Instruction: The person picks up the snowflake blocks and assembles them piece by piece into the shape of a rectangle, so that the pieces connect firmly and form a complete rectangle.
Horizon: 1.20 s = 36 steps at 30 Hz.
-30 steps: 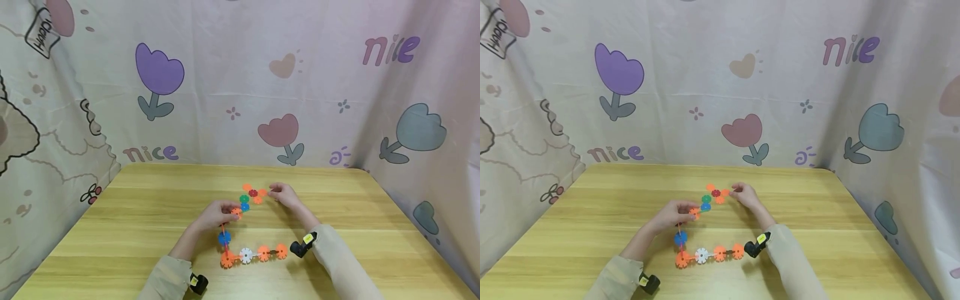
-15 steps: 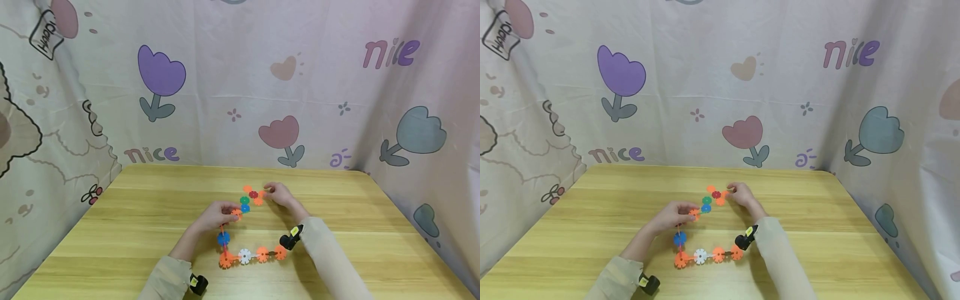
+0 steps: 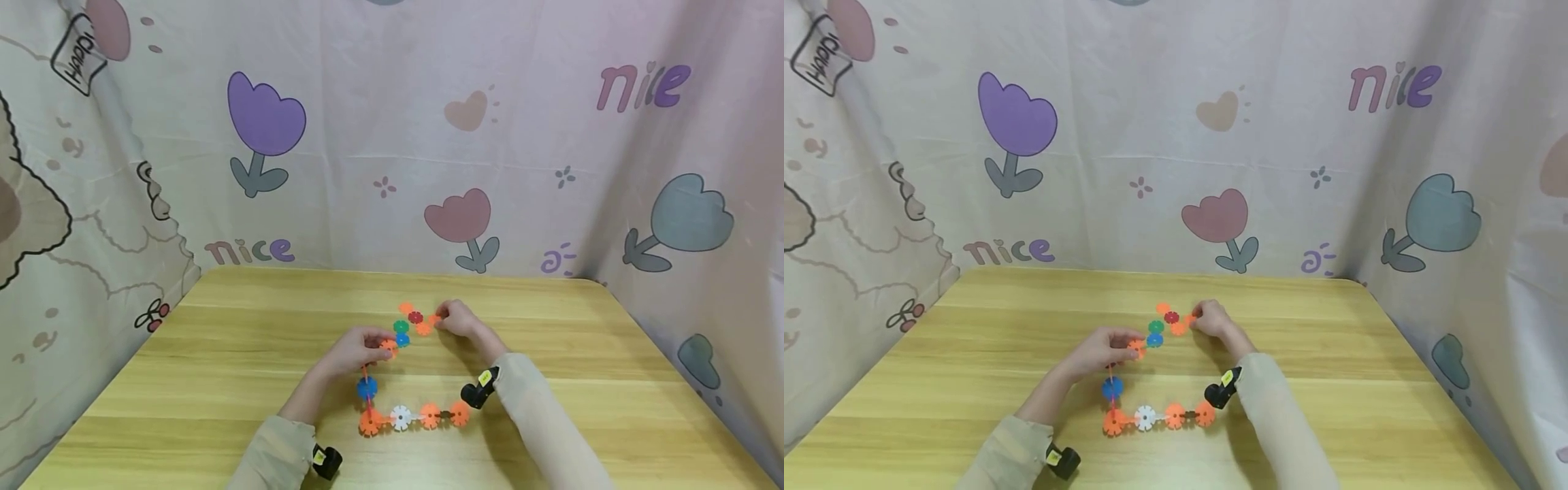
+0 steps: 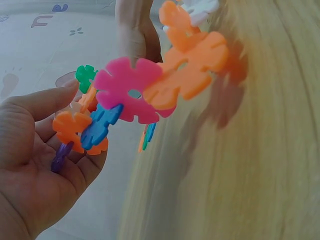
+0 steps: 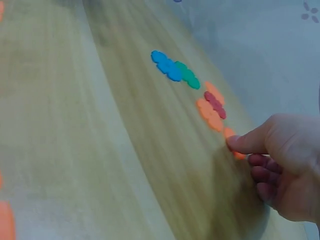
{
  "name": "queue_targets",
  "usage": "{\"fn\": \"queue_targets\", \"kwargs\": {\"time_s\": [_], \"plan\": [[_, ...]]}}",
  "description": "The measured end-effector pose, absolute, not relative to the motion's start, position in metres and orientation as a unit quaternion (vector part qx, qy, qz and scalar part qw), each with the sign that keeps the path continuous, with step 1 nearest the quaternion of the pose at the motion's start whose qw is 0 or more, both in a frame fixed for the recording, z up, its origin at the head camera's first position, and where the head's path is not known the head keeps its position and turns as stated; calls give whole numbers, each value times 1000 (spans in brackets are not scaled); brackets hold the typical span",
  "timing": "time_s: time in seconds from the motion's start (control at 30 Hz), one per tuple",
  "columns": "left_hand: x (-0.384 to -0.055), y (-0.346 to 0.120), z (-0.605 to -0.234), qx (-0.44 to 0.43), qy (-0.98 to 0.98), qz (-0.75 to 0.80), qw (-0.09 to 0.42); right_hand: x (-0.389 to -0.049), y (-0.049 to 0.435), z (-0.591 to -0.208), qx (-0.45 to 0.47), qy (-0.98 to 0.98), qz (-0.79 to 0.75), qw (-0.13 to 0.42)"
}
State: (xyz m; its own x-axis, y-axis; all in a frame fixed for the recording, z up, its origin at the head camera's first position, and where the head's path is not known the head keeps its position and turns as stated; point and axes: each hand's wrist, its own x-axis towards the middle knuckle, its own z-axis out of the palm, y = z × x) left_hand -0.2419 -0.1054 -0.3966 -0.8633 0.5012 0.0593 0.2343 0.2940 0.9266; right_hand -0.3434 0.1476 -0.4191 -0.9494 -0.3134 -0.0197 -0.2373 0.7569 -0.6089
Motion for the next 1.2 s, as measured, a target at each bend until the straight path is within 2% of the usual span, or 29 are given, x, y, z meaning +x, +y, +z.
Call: {"fn": "queue_targets", "kwargs": {"time_s": [0.4, 0.93, 1.2], "plan": [[-244, -105, -398, 239, 793, 547, 120, -336, 161, -410, -185, 932, -286, 119], [-243, -104, -402, 242, 796, 541, 122, -304, 170, -419, -208, 910, -353, 63], [-244, -103, -399, 247, 802, 531, 114, -276, 163, -411, -183, 865, -457, 97]]}}
